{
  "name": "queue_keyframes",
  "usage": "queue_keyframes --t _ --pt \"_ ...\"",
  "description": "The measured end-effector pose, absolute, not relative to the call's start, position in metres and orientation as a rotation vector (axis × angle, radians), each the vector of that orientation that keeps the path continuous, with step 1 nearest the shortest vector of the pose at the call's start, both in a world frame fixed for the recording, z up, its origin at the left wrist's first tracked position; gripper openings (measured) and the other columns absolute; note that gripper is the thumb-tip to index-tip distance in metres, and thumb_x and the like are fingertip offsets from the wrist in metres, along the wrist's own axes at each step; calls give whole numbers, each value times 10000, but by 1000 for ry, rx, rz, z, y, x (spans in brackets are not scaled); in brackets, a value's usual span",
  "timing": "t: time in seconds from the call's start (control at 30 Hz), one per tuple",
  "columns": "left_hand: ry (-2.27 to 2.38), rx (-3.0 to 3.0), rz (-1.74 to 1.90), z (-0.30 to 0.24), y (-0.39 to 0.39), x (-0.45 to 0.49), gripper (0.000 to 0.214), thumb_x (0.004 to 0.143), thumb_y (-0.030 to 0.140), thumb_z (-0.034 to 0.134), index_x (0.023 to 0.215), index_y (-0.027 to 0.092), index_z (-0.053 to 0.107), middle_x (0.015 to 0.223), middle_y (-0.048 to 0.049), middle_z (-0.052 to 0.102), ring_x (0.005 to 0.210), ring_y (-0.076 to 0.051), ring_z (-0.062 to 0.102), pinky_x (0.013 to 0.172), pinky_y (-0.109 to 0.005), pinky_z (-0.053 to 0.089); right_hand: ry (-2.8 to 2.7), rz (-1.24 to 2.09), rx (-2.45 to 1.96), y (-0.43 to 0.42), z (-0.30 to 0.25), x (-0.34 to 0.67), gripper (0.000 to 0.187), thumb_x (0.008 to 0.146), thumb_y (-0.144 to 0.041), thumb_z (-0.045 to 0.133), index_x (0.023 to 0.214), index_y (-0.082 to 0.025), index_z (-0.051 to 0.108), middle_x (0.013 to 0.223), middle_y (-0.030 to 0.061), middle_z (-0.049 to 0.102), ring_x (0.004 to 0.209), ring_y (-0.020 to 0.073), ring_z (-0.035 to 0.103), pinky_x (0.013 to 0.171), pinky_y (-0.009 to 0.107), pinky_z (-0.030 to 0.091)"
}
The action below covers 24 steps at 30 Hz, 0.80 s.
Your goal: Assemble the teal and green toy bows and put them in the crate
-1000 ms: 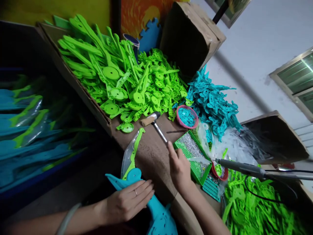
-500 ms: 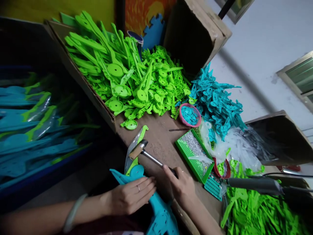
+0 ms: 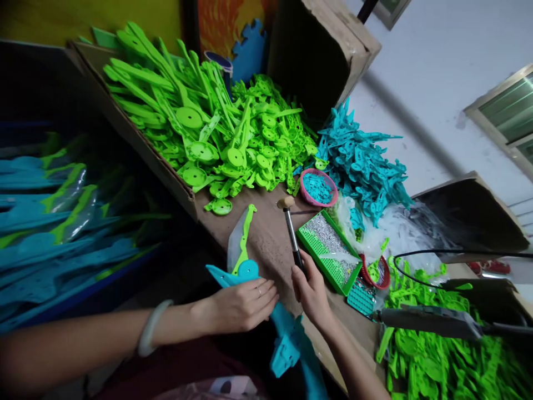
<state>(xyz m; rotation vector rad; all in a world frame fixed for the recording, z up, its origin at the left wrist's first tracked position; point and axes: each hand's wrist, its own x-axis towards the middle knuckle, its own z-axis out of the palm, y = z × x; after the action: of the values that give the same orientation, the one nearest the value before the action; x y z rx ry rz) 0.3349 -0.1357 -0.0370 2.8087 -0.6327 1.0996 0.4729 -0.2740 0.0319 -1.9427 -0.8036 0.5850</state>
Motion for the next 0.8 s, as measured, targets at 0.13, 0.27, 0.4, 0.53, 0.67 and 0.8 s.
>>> queue_keyframes --t 0.13,0.27,0.4,0.53,0.67,0.8 --pt "-509 2837 1092 -36 -133 358 223 944 97 488 1043 102 688 1029 -140 735 960 -224 677 878 -351 519 -792 587 -1998 -288 36 463 431 945 -452 546 1283 -186 562 907 35 683 725 155 660 627 248 561" --pt "-280 2742 1135 -43 -145 347 295 955 79 443 1181 80 631 1224 -167 673 1166 -269 605 1026 -419 451 -970 400 -2184 -307 16 452 360 963 -392 511 1264 -208 587 1271 102 665 1172 231 642 1008 350 521" --pt "227 1969 1050 -54 -174 307 175 958 125 492 1032 198 633 992 -54 675 961 -175 655 891 -312 527 -971 399 -2278 -315 0 446 394 981 -420 465 1293 -198 558 1268 120 671 1158 246 655 988 372 531" --pt "704 996 346 -47 -181 289 312 925 473 595 1079 202 580 1069 -84 660 978 -225 690 755 -333 598 -1014 604 -2250 -320 16 451 382 982 -438 480 1270 -217 601 1220 92 696 1112 240 663 972 352 531" --pt "737 736 83 -36 -162 308 596 762 688 680 1011 147 646 1049 -141 722 1026 -305 698 787 -394 603 -1082 953 -2118 -329 33 465 426 960 -482 536 1270 -213 651 1188 76 713 1106 262 659 977 367 529" --pt "780 738 137 -34 -157 319 608 684 661 752 975 131 697 899 -122 764 800 -272 737 680 -345 593 -1134 1016 -2067 -335 30 473 514 944 -574 530 1275 -206 668 1147 83 731 1030 268 686 917 373 561"
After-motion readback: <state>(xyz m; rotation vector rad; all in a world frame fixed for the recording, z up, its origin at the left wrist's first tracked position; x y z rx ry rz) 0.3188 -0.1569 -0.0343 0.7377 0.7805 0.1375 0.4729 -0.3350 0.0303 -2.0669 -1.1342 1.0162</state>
